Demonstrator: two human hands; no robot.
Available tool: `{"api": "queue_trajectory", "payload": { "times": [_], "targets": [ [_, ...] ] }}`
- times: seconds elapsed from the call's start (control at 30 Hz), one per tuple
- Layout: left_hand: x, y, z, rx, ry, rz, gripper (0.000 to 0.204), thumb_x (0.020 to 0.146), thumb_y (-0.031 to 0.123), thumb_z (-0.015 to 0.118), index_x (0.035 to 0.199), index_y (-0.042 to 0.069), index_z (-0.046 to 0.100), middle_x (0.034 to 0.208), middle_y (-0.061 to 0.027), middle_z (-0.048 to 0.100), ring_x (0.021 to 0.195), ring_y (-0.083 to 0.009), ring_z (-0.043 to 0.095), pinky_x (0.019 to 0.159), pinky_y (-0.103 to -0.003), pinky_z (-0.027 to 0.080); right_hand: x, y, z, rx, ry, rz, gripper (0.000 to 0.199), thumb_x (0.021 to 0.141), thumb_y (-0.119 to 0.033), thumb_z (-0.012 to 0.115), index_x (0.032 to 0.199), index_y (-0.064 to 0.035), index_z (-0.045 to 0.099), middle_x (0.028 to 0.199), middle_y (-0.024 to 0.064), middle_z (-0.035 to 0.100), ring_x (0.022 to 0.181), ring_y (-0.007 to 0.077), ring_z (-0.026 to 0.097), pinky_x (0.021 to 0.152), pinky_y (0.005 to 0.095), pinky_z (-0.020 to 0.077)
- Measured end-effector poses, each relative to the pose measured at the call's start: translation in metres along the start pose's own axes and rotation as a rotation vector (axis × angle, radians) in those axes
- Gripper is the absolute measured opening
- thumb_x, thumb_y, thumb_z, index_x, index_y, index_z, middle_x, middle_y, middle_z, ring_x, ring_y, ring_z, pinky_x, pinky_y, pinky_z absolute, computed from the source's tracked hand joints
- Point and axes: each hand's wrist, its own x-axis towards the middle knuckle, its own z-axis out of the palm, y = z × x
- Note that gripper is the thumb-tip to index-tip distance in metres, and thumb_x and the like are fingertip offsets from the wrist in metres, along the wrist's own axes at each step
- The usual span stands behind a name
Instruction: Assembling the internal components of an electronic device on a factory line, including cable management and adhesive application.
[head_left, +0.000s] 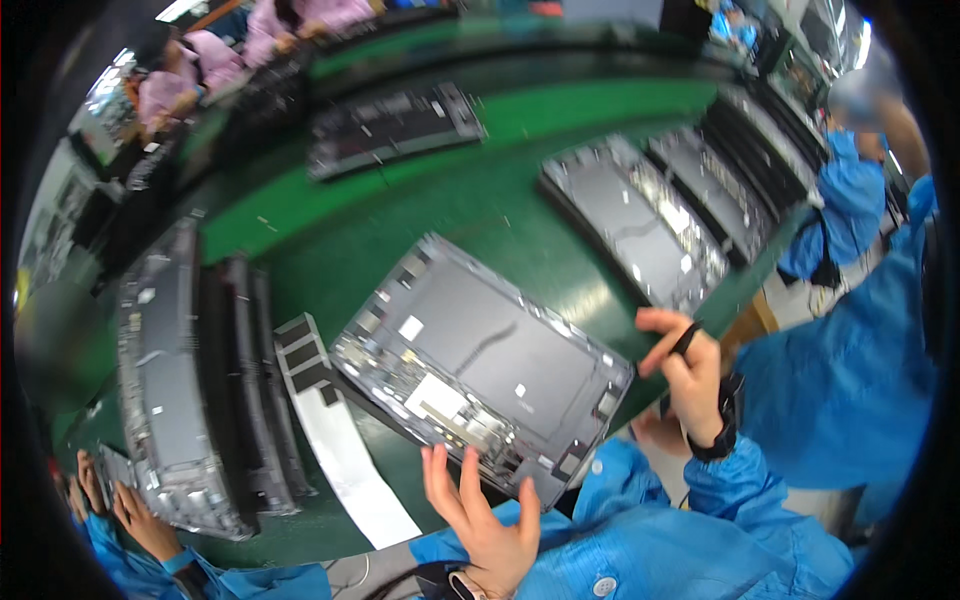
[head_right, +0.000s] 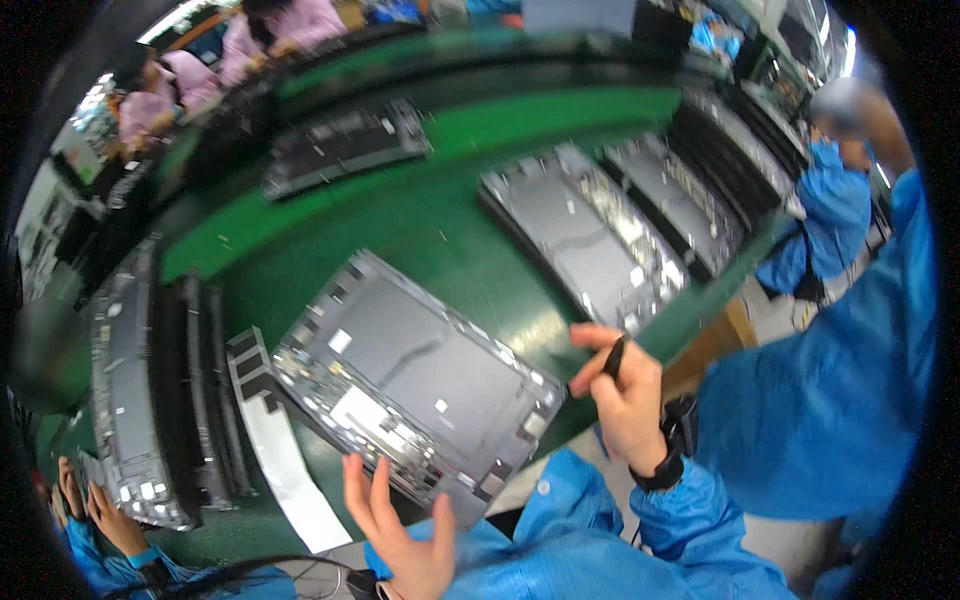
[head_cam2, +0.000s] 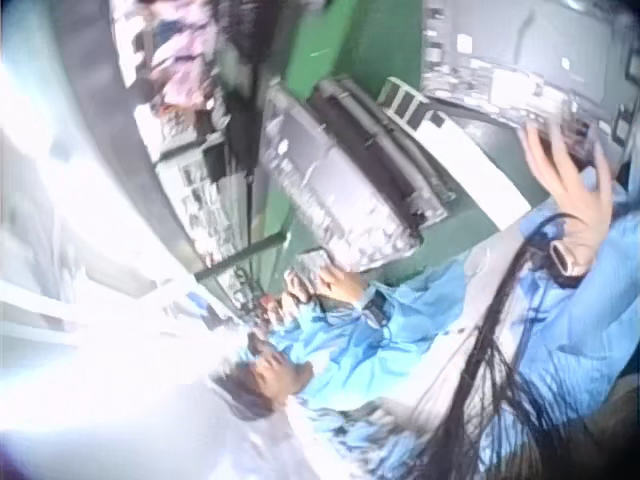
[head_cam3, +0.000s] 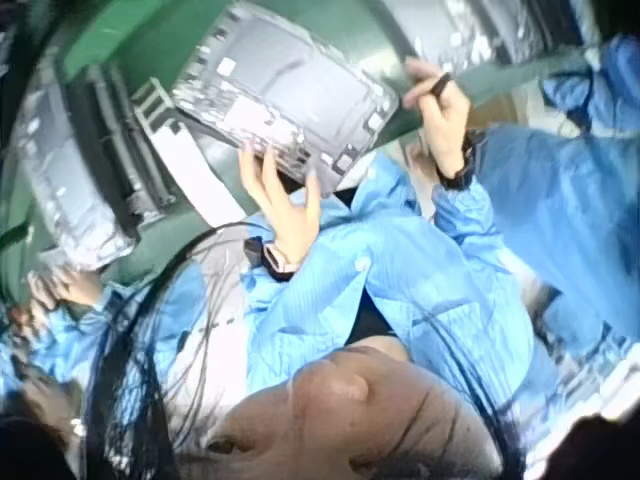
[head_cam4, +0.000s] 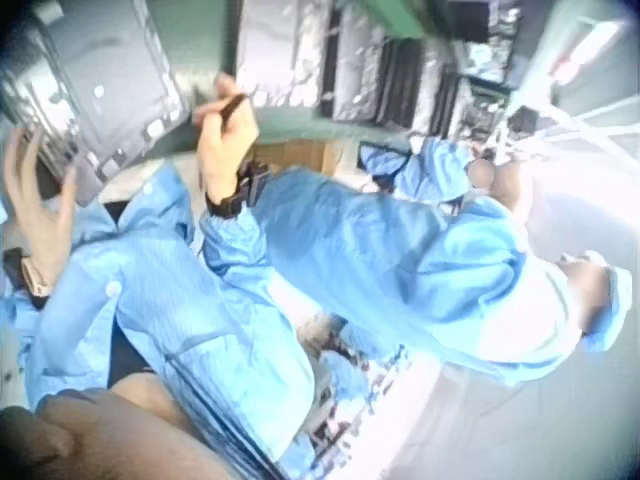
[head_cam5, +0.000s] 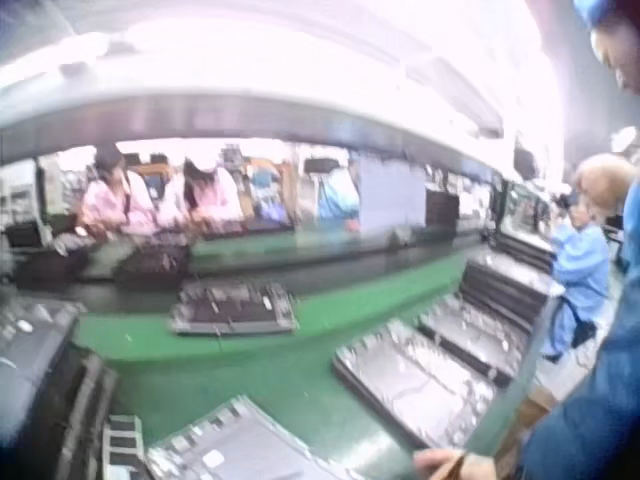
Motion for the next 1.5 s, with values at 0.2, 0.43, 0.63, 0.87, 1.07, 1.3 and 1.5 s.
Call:
{"api": "queue_trajectory", "payload": {
  "times": [0.2,0.43,0.63,0.87,1.07,1.3,1.5],
  "targets": [
    [-0.044,-0.002,0.0,-0.454,0.005,-0.218,0.082,0.091,0.018,0.06,0.149,-0.008,0.007,0.155,-0.0297,0.009,0.143,-0.041,0.015,0.117,-0.04,0.014,-0.019,0.001,0.015,-0.215,-0.173,-0.119,0.03,0.076,0.005,0.046,0.099,0.0047,0.067,0.091,0.0147,0.071,0.086,0.0234,0.068,0.082,0.0321,0.0516],
    [-0.045,0.022,-0.016,-0.717,0.215,-0.358,0.076,0.088,-0.001,0.057,0.15,-0.007,0.013,0.152,-0.0222,0.028,0.139,-0.027,0.031,0.114,-0.033,0.023,-0.052,0.008,-0.007,0.053,-0.428,0.187,0.024,0.089,-0.012,0.065,0.107,0.0039,0.069,0.091,0.0061,0.071,0.085,0.0113,0.062,0.078,0.0257,0.0483],
    [-0.029,0.007,-0.04,-0.58,0.1,-0.321,0.06,0.092,-0.001,0.054,0.144,-0.008,0.027,0.146,-0.0208,0.039,0.135,-0.0264,0.038,0.11,-0.034,0.031,-0.057,-0.016,-0.019,-0.219,-0.732,0.166,0.031,0.092,-0.022,0.063,0.115,-0.0022,0.067,0.101,0.008,0.073,0.094,0.0139,0.066,0.085,0.0284,0.05],
    [0.008,0.021,-0.042,-0.543,0.161,-0.362,0.057,0.093,0.002,0.057,0.143,-0.008,0.032,0.146,-0.0196,0.039,0.135,-0.0275,0.039,0.11,-0.036,0.032,-0.058,0.004,0.003,0.034,-0.573,-0.046,0.031,0.095,-0.032,0.059,0.112,-0.0073,0.065,0.079,0.0136,0.067,0.07,0.0163,0.06,0.069,0.034,0.0488],
    [0.008,0.023,-0.046,-0.529,0.057,-0.398,0.057,0.092,0.003,0.056,0.143,-0.008,0.032,0.146,-0.0205,0.038,0.134,-0.0272,0.039,0.11,-0.035,0.03,-0.046,-0.023,-0.009,-0.195,-0.649,-0.031,0.031,0.094,-0.033,0.059,0.109,-0.0069,0.067,0.076,0.0191,0.065,0.066,0.0288,0.062,0.063,0.0373,0.0486],
    [-0.003,-0.011,-0.048,-0.267,0.041,-0.233,0.057,0.1,0.014,0.048,0.147,-0.007,0.023,0.153,-0.0261,0.025,0.142,-0.0338,0.026,0.116,-0.038,0.017,0.066,-0.093,0.007,-0.323,-0.508,-0.476,0.03,0.087,-0.027,0.063,0.082,0.0019,0.066,0.062,0.0188,0.059,0.054,0.0274,0.059,0.054,0.0388,0.0462],
    [-0.029,-0.013,-0.047,-0.242,0.097,-0.259,0.06,0.098,0.01,0.043,0.15,-0.002,0.015,0.153,-0.027,0.021,0.142,-0.0378,0.024,0.116,-0.043,0.018,0.237,-0.095,0.136,-0.199,-0.315,0.008,0.028,0.067,-0.023,0.071,0.079,0.0027,0.069,0.072,0.0168,0.068,0.066,0.0246,0.068,0.065,0.0351,0.0534]
  ]
}}
